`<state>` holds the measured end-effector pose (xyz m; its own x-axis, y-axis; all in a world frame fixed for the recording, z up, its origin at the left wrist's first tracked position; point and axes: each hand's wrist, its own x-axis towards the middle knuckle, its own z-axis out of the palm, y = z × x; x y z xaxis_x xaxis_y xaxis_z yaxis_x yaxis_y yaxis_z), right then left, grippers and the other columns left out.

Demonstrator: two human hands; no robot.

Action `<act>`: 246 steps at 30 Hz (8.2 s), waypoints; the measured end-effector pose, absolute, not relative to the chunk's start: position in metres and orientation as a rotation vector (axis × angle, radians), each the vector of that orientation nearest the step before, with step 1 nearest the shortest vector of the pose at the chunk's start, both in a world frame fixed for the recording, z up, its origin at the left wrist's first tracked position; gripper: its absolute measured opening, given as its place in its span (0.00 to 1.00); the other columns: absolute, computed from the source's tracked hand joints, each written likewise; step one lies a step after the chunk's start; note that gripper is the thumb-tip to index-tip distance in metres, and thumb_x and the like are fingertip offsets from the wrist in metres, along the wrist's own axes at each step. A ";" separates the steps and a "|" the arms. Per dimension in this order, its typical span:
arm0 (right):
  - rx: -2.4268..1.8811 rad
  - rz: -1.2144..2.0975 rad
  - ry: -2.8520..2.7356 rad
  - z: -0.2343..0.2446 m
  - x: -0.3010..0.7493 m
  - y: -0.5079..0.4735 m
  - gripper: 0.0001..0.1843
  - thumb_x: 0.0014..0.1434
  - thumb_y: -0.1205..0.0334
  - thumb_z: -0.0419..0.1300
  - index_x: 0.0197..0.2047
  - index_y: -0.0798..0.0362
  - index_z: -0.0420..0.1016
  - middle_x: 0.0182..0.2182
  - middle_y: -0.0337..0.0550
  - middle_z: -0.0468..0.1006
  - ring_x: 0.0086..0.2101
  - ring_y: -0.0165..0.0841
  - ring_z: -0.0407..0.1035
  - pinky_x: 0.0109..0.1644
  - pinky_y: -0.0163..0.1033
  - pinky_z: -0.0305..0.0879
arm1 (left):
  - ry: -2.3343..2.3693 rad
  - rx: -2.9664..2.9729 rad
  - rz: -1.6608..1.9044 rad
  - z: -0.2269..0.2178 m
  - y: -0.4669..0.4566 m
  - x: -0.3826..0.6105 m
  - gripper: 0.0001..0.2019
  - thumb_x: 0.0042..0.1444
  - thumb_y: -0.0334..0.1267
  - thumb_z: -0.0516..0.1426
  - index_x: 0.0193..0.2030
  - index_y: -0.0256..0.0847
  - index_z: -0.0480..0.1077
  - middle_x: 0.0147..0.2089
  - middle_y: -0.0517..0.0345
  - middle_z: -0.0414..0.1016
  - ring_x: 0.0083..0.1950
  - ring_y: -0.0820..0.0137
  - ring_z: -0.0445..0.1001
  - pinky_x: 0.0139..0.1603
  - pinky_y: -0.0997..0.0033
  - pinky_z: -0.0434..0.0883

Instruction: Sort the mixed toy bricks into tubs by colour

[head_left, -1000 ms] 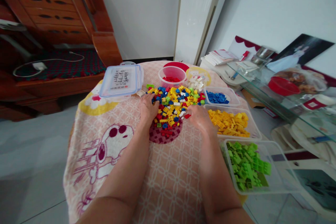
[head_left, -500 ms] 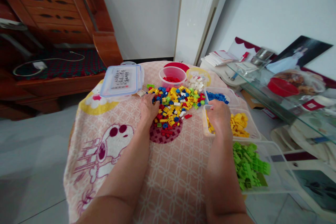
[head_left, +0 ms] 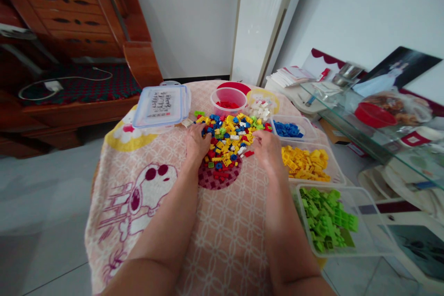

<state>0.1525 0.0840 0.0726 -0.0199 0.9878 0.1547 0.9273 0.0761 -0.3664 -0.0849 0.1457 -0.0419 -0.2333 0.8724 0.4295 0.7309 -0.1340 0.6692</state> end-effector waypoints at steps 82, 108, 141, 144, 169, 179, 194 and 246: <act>-2.321 0.016 -1.593 0.079 0.194 0.081 0.15 0.63 0.61 0.58 0.44 0.51 0.87 0.40 0.51 0.86 0.41 0.40 0.79 0.42 0.37 0.66 | 1.966 1.846 1.298 -0.043 0.146 -0.084 0.20 0.55 0.37 0.58 0.54 0.39 0.77 0.59 0.44 0.78 0.64 0.50 0.71 0.71 0.44 0.65; -1.990 0.212 -2.237 0.037 0.130 0.088 0.22 0.71 0.64 0.50 0.61 0.48 0.78 0.51 0.50 0.82 0.51 0.40 0.75 0.53 0.39 0.66 | 1.972 1.848 1.324 -0.044 0.146 -0.083 0.19 0.55 0.38 0.58 0.53 0.38 0.77 0.58 0.43 0.79 0.64 0.51 0.72 0.71 0.45 0.66; -2.027 0.238 -2.117 0.029 0.133 0.092 0.14 0.67 0.69 0.55 0.43 0.51 0.83 0.43 0.48 0.85 0.47 0.36 0.77 0.47 0.36 0.65 | 1.985 1.830 1.297 -0.039 0.144 -0.082 0.19 0.55 0.36 0.57 0.53 0.40 0.77 0.58 0.45 0.78 0.64 0.52 0.72 0.71 0.46 0.66; -2.023 0.244 -2.105 0.027 0.135 0.094 0.12 0.67 0.66 0.56 0.42 0.49 0.83 0.43 0.46 0.85 0.46 0.36 0.77 0.45 0.35 0.65 | 1.978 1.835 1.292 -0.039 0.143 -0.083 0.19 0.55 0.37 0.57 0.53 0.41 0.77 0.58 0.46 0.78 0.64 0.52 0.72 0.71 0.45 0.66; -2.138 -0.014 -1.661 0.073 0.195 0.085 0.12 0.58 0.65 0.58 0.38 0.50 0.85 0.37 0.48 0.86 0.38 0.39 0.77 0.43 0.39 0.65 | 1.975 1.822 1.310 -0.039 0.144 -0.082 0.19 0.53 0.37 0.58 0.52 0.42 0.77 0.56 0.46 0.79 0.63 0.51 0.72 0.71 0.43 0.66; -2.065 0.045 -1.730 0.071 0.178 0.091 0.14 0.64 0.62 0.56 0.40 0.51 0.85 0.40 0.50 0.86 0.41 0.41 0.76 0.45 0.39 0.64 | 1.959 1.826 1.305 -0.040 0.144 -0.084 0.19 0.54 0.36 0.58 0.53 0.41 0.77 0.57 0.45 0.79 0.64 0.50 0.72 0.72 0.44 0.64; -1.609 0.281 -2.224 0.014 0.129 0.098 0.17 0.69 0.65 0.56 0.59 0.58 0.76 0.62 0.57 0.75 0.62 0.41 0.67 0.67 0.42 0.59 | 1.975 1.826 1.266 -0.035 0.141 -0.082 0.19 0.55 0.36 0.58 0.54 0.39 0.77 0.59 0.45 0.78 0.65 0.52 0.71 0.73 0.46 0.65; -1.854 0.287 -2.028 0.033 0.150 0.099 0.22 0.65 0.74 0.51 0.51 0.57 0.85 0.50 0.54 0.85 0.51 0.38 0.77 0.57 0.36 0.66 | 1.957 1.829 1.284 -0.037 0.142 -0.082 0.19 0.55 0.37 0.57 0.53 0.41 0.77 0.58 0.45 0.79 0.64 0.51 0.71 0.72 0.44 0.65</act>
<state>0.1498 0.0993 0.0326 -0.0604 0.9887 0.1371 0.9118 0.1105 -0.3955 -0.0818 0.1425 -0.0366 -0.2326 0.8790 0.4162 0.7319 -0.1236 0.6701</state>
